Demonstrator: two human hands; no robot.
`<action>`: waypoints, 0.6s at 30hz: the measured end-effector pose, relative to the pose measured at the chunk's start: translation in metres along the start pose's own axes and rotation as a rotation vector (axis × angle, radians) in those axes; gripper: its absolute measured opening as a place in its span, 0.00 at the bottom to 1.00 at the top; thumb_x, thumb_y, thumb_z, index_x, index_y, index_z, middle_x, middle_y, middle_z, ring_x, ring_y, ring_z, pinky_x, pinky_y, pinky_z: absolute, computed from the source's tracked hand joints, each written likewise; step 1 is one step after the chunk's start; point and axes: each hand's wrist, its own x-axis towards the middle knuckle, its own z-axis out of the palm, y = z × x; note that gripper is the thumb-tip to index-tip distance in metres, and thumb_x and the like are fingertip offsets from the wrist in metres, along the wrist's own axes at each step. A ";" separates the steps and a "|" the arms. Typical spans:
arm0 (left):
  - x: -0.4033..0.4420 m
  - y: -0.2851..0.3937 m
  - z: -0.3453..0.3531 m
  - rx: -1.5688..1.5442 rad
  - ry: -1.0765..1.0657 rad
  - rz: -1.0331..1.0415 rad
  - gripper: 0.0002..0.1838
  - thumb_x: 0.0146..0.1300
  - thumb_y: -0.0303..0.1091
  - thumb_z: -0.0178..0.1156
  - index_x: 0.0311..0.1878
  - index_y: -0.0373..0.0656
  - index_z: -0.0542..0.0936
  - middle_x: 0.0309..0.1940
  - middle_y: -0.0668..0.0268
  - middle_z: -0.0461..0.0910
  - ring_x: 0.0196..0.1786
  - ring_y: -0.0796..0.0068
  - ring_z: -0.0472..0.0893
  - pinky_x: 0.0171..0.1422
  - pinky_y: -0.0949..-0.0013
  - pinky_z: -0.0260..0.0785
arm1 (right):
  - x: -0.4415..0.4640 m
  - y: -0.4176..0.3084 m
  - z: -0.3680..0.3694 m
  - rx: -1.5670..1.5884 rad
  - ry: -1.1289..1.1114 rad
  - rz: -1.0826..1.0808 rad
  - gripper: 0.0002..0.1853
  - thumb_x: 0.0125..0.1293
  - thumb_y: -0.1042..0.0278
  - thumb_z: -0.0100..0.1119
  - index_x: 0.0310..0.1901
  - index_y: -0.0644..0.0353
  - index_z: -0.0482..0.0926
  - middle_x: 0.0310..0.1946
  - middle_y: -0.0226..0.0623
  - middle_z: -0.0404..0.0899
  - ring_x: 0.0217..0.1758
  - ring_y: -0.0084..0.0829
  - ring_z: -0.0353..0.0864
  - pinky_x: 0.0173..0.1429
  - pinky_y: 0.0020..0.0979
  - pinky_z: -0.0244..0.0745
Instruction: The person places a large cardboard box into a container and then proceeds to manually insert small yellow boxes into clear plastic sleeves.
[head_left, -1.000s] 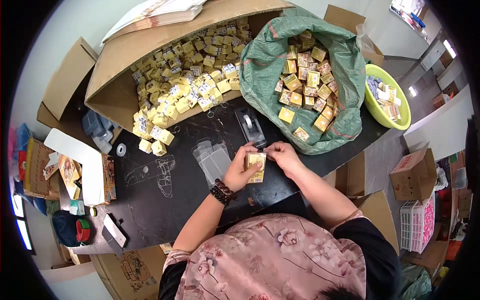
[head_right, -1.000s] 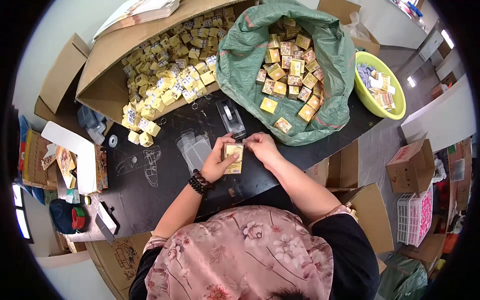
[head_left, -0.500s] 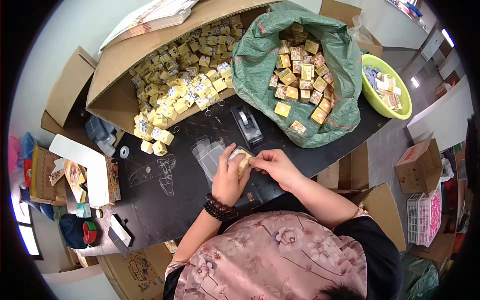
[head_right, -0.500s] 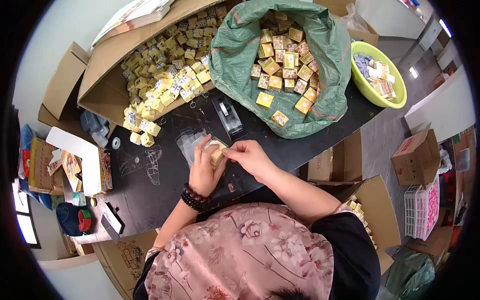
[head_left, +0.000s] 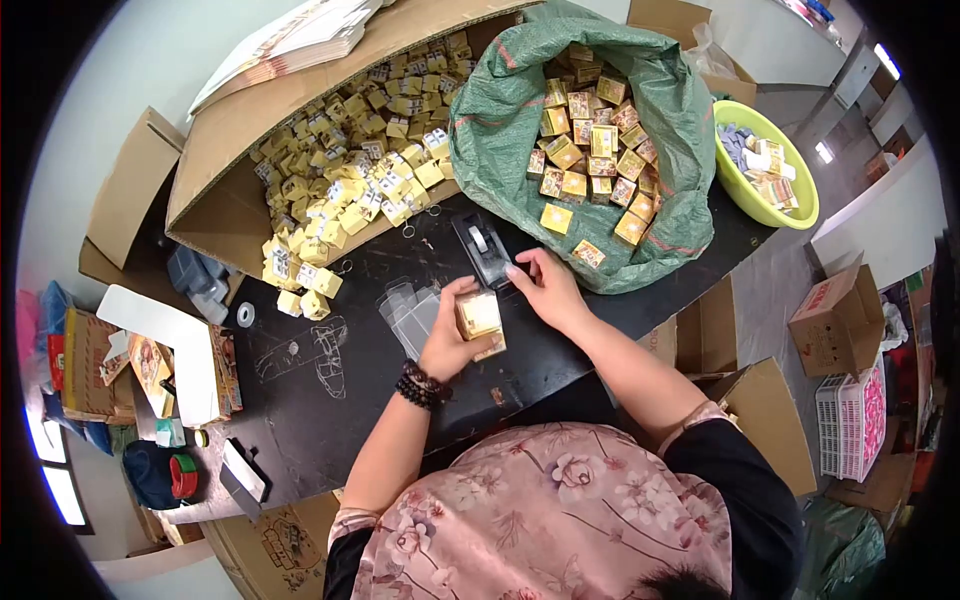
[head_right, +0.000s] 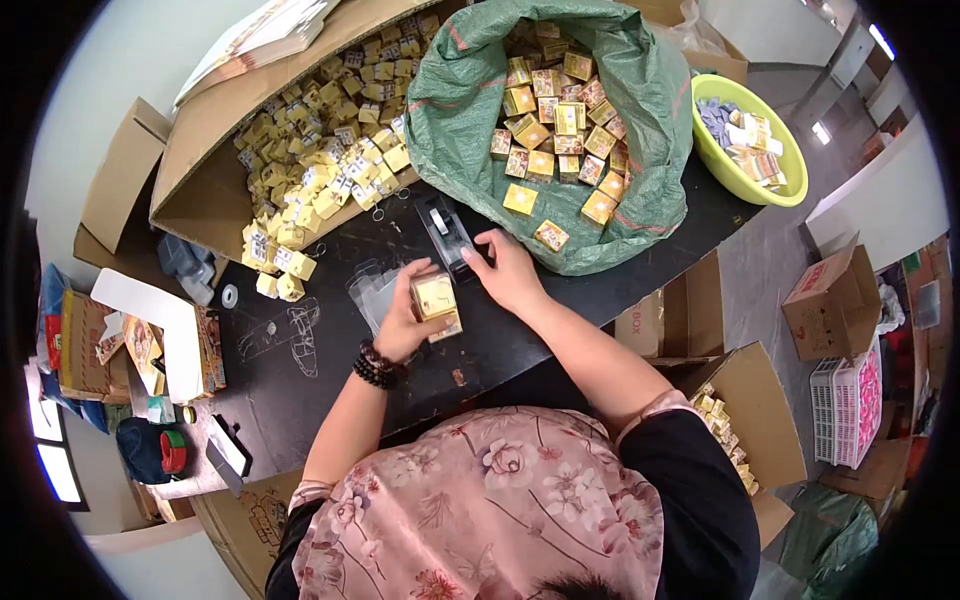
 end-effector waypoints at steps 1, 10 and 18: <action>0.010 -0.011 -0.006 -0.028 -0.019 0.047 0.48 0.51 0.11 0.67 0.72 0.48 0.55 0.62 0.62 0.69 0.58 0.70 0.76 0.61 0.64 0.74 | 0.014 0.012 0.004 -0.074 -0.025 0.018 0.16 0.64 0.57 0.68 0.40 0.61 0.79 0.24 0.27 0.70 0.27 0.20 0.65 0.32 0.26 0.64; 0.021 -0.016 -0.016 -0.338 -0.128 -0.175 0.41 0.50 0.08 0.63 0.65 0.49 0.59 0.67 0.62 0.67 0.56 0.58 0.81 0.58 0.58 0.77 | 0.033 -0.010 -0.009 0.387 -0.394 0.559 0.07 0.64 0.61 0.68 0.34 0.52 0.81 0.28 0.21 0.76 0.27 0.15 0.68 0.30 0.21 0.62; 0.017 0.004 -0.009 -0.654 -0.006 -0.271 0.29 0.63 0.18 0.57 0.65 0.51 0.61 0.65 0.56 0.70 0.56 0.52 0.81 0.55 0.51 0.80 | -0.018 0.023 0.003 0.403 -0.214 0.503 0.05 0.65 0.69 0.65 0.36 0.60 0.83 0.32 0.27 0.80 0.37 0.20 0.76 0.44 0.26 0.73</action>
